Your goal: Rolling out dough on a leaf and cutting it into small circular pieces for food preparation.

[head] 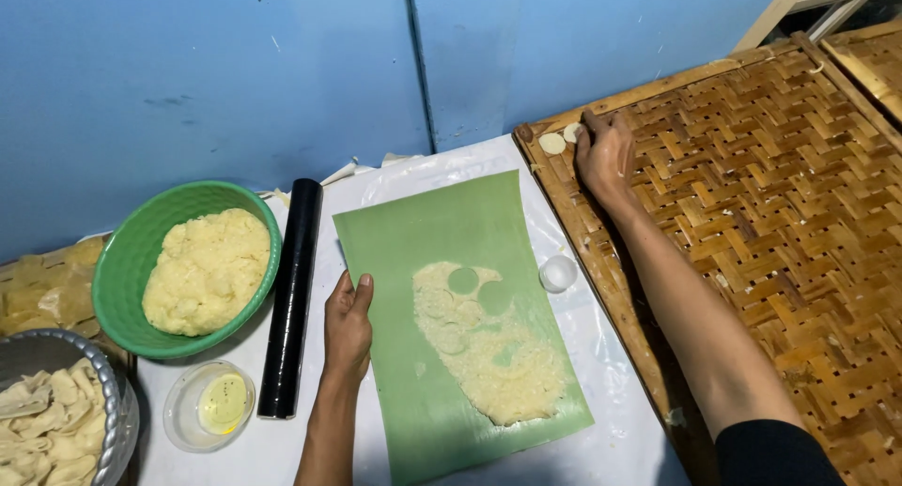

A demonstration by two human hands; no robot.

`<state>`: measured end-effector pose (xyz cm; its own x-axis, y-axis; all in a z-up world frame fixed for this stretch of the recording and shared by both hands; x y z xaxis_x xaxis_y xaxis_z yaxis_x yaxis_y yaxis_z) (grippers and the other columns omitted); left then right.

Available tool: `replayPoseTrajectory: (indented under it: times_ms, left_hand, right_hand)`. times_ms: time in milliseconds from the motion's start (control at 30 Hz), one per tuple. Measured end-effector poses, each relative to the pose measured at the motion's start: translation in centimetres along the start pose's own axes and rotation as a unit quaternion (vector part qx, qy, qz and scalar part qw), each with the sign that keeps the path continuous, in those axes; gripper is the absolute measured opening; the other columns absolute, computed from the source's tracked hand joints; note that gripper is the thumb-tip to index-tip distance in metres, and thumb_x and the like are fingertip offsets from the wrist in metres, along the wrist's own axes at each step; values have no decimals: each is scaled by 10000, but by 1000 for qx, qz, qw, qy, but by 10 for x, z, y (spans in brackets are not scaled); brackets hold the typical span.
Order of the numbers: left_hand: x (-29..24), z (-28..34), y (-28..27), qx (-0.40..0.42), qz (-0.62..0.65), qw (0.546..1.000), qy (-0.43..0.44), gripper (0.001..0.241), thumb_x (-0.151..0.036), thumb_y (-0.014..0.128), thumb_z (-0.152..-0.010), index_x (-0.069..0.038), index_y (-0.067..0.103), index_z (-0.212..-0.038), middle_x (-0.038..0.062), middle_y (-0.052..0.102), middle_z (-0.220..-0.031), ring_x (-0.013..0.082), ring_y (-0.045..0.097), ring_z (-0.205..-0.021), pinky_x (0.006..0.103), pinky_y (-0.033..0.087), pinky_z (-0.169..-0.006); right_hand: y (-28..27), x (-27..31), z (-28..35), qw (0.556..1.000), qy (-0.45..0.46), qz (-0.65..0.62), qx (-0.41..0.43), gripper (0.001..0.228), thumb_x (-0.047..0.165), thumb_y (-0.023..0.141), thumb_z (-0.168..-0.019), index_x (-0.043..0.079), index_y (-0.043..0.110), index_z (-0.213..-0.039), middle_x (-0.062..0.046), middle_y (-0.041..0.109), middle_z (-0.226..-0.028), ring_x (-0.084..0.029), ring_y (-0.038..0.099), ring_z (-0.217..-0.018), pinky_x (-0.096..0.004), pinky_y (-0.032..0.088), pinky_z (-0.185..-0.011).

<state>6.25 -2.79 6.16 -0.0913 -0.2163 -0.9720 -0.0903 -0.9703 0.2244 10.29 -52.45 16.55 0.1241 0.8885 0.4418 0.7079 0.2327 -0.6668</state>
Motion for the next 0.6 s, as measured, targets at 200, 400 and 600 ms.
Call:
replayPoseTrajectory:
  times_ms: [200,400,600]
  left_hand:
    - [23,-2,-6,-13,-14,1000,21,292,-115,478,-1096,-49,588,-1358,94,746,-1039,116,628,-984,415,476,-1055]
    - [-17,12,13,-34,-13,998,42,289,-115,500,-1087,-53,586,-1356,40,687,-1059,101,543,-1050,418,420,-1091]
    - [36,-9,-12,-36,13,999,39,366,-112,512,-1081,-51,547,-1440,58,722,-1123,100,576,-1074,408,428,-1107]
  right_hand:
    - [-9,20,7,998,-7,-19,53,442,202,688,-1011,-19,626,-1389,-244,555,-1117,-516,583,-1097,-590,498,-884]
    - [-57,169,127,963,-173,-97,182,140,192,693,-941,92,731,-1031,-111,639,-916,-364,683,-886,-471,551,-761]
    - [-58,199,215,949,-222,31,219,234,359,609,-989,200,782,-988,-19,642,-868,-217,640,-858,-331,554,-691]
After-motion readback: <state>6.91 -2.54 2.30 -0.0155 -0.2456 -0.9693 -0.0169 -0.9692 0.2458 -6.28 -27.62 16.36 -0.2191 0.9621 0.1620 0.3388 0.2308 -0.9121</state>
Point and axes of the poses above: each hand's wrist, its own z-axis away from the middle knuckle, its own y-axis out of the palm, x = y × z, the point moved 8 cm from there along -z, towards the middle knuckle
